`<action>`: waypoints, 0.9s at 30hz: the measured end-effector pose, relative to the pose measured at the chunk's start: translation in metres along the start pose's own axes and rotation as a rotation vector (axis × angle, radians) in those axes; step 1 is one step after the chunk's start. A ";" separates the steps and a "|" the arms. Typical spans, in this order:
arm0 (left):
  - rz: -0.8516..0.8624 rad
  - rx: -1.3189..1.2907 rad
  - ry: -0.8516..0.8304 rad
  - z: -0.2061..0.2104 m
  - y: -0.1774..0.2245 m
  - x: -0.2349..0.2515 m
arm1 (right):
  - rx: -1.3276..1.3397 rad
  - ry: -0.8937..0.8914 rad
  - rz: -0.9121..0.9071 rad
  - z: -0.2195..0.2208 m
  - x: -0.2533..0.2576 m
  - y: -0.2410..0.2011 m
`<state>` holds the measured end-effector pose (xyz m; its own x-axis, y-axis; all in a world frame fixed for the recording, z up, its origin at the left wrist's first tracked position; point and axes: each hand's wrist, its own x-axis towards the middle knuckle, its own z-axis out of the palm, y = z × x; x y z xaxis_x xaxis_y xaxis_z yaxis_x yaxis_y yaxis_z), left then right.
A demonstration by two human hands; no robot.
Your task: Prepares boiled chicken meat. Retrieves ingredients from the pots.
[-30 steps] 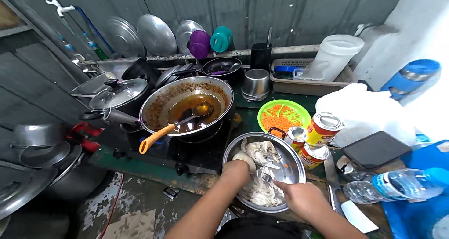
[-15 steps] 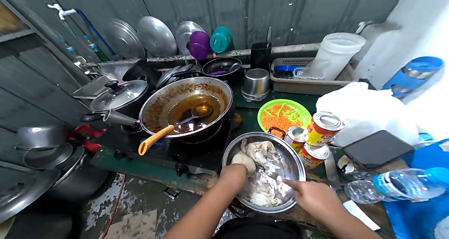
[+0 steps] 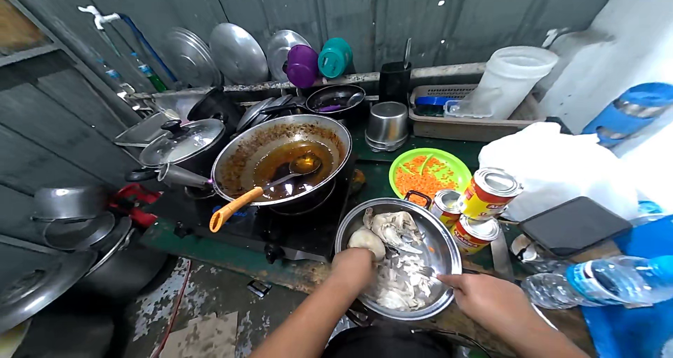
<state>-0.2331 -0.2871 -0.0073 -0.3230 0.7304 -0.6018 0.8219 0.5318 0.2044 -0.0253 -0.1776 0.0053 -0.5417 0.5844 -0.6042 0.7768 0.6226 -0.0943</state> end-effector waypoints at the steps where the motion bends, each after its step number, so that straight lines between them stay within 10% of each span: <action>1: 0.013 0.003 0.000 0.003 0.005 0.003 | -0.011 -0.020 0.007 0.003 0.000 -0.005; 27: 0.033 0.145 -0.079 -0.025 -0.007 -0.023 | 0.051 -0.065 -0.146 -0.015 -0.009 0.005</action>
<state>-0.2435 -0.2964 0.0246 -0.2612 0.7079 -0.6562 0.8923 0.4364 0.1155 -0.0214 -0.1717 0.0221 -0.6294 0.4539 -0.6307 0.7075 0.6704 -0.2235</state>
